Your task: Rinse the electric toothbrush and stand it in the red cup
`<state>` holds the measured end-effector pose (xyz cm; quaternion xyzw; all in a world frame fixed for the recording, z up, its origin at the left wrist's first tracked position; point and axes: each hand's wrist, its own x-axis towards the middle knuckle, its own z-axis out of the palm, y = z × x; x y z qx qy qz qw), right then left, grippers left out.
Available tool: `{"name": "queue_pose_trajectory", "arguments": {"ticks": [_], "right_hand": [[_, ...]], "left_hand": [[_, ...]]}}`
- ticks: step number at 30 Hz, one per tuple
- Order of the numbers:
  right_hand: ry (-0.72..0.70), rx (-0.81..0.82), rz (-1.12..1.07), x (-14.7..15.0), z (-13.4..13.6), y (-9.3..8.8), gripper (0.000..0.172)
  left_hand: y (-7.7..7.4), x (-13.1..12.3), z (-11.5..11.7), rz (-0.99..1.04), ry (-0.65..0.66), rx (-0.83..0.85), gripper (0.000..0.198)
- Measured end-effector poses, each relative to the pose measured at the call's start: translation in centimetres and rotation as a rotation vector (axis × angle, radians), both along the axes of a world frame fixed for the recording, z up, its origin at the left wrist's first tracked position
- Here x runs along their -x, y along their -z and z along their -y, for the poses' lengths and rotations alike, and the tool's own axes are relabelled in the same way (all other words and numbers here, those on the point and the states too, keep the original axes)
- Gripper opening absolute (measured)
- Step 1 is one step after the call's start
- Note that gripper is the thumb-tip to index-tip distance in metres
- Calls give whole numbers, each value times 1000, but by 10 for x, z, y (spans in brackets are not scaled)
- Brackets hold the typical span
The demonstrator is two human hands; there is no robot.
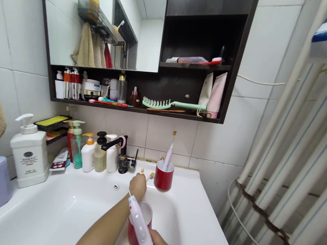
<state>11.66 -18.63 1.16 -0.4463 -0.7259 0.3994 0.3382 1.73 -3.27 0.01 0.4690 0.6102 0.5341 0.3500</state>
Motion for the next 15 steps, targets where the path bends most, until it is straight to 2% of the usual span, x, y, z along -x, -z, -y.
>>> {"name": "queue_pose_trajectory", "arguments": {"ticks": [3, 6, 9, 12, 15], "right_hand": [[4, -14, 22, 1, -1, 6, 28], [7, 19, -8, 5, -1, 15, 28], [15, 129, -39, 13, 1, 23, 27], [15, 212, -12, 22, 5, 30, 22], [2, 214, -11, 27, 7, 36, 18]], "left_hand": [[-5, 14, 15, 119, 31, 40, 24], [-5, 32, 43, 257, 57, 78, 13], [-2, 47, 75, 613, 70, 80, 10], [-2, 56, 95, 983, 79, 88, 7], [-3, 58, 102, 1043, 115, 95, 6]]}}
